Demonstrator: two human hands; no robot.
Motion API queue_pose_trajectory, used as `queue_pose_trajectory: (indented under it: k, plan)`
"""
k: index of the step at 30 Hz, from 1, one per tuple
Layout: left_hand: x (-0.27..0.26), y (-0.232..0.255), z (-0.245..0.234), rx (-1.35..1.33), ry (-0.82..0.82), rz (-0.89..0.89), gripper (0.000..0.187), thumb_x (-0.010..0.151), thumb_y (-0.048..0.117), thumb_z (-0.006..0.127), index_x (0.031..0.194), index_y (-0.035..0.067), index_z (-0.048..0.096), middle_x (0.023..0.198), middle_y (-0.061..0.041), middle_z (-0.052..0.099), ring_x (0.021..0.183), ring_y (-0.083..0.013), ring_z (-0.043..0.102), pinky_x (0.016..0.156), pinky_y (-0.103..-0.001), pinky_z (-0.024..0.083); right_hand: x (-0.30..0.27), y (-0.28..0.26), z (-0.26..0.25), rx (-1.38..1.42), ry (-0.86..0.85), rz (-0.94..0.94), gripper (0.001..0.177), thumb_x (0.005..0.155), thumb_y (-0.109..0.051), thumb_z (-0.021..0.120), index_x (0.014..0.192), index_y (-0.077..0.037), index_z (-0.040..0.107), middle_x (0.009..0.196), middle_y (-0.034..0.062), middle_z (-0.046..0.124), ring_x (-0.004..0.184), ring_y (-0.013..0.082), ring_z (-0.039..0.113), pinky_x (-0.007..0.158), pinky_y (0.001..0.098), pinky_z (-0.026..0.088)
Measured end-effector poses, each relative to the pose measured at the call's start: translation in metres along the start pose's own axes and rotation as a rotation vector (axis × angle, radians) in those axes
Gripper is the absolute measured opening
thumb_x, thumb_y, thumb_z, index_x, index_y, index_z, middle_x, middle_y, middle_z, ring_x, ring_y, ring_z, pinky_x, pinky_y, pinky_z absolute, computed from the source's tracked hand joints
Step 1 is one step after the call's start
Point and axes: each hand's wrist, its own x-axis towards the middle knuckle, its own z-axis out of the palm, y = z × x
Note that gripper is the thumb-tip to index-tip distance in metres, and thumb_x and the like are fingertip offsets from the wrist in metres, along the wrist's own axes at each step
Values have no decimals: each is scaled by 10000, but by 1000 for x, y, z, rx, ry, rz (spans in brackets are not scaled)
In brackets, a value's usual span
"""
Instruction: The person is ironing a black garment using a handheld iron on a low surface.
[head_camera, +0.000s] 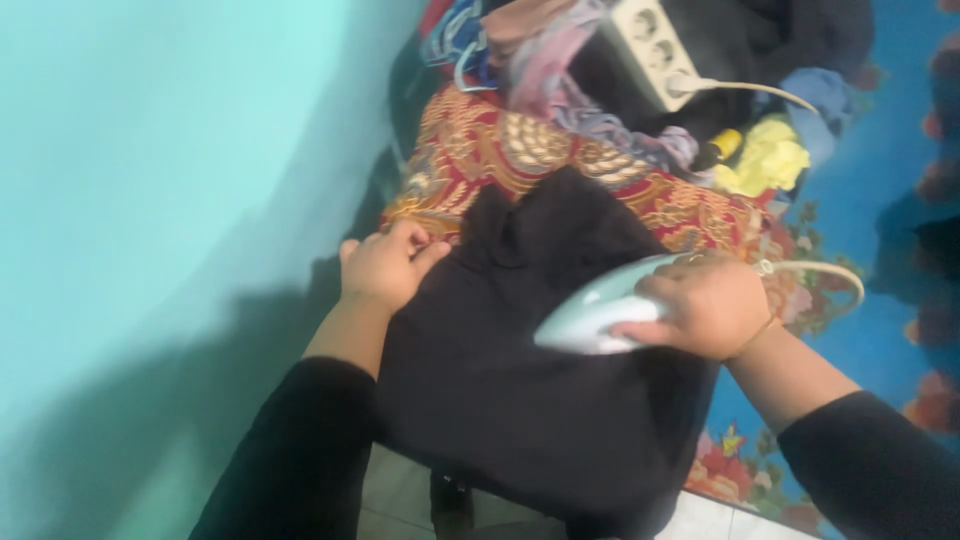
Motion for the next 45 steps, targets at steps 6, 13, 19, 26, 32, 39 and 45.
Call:
queue_pose_trajectory:
  k: [6, 13, 19, 26, 32, 39, 45]
  plan:
    - [-24, -42, -65, 154, -235, -83, 483, 878, 700, 593, 922, 254, 772, 914, 13, 758, 1051, -210, 636, 1006, -415, 340, 27, -31, 8, -59, -7, 38, 519, 780, -698, 694, 857, -191, 775, 708, 65, 715, 656, 296, 705, 618, 432, 547]
    - [-42, -140, -31, -336, -85, -100, 439, 911, 541, 694, 1039, 125, 750, 1009, -124, 756, 1000, -354, 685, 897, -437, 521, 48, -78, 11, -22, -54, 37, 524, 787, -693, 700, 821, -175, 770, 730, 72, 725, 699, 303, 717, 651, 425, 558]
    - [-41, -119, -80, -341, -319, -217, 514, 798, 508, 783, 1115, 108, 724, 1098, -136, 743, 1035, -304, 707, 912, -410, 536, 53, -98, 31, 69, 16, -70, 502, 728, -653, 715, 827, -166, 779, 743, 74, 732, 704, 299, 719, 667, 429, 553]
    - [-48, -139, -79, -299, -237, -218, 422, 875, 471, 705, 1142, 144, 735, 1094, -141, 752, 1030, -344, 701, 904, -430, 539, 81, -153, 33, 48, 1, 112, 544, 798, -682, 707, 820, -142, 767, 749, 95, 732, 696, 304, 718, 663, 429, 559]
    - [-51, -124, -86, -304, -198, -295, 358, 908, 460, 665, 1129, 189, 735, 1044, -137, 752, 995, -355, 700, 883, -451, 539, 96, -199, 31, 124, 70, 205, 546, 801, -697, 720, 810, -154, 772, 697, 112, 715, 647, 330, 708, 598, 452, 555]
    - [-59, -136, -80, -165, -92, -252, 318, 904, 450, 678, 1086, 198, 747, 1049, -128, 746, 987, -373, 689, 863, -480, 537, 61, -181, 20, 173, -8, 33, 566, 752, -729, 702, 805, -170, 771, 615, 107, 685, 572, 327, 689, 556, 453, 550]
    - [-63, -123, -97, -105, -108, -339, 315, 922, 449, 662, 1101, 202, 744, 1040, -130, 741, 977, -385, 682, 848, -495, 533, 8, -65, 18, -147, -131, 319, 601, 816, -777, 608, 846, -197, 763, 692, 88, 713, 633, 310, 707, 584, 444, 553]
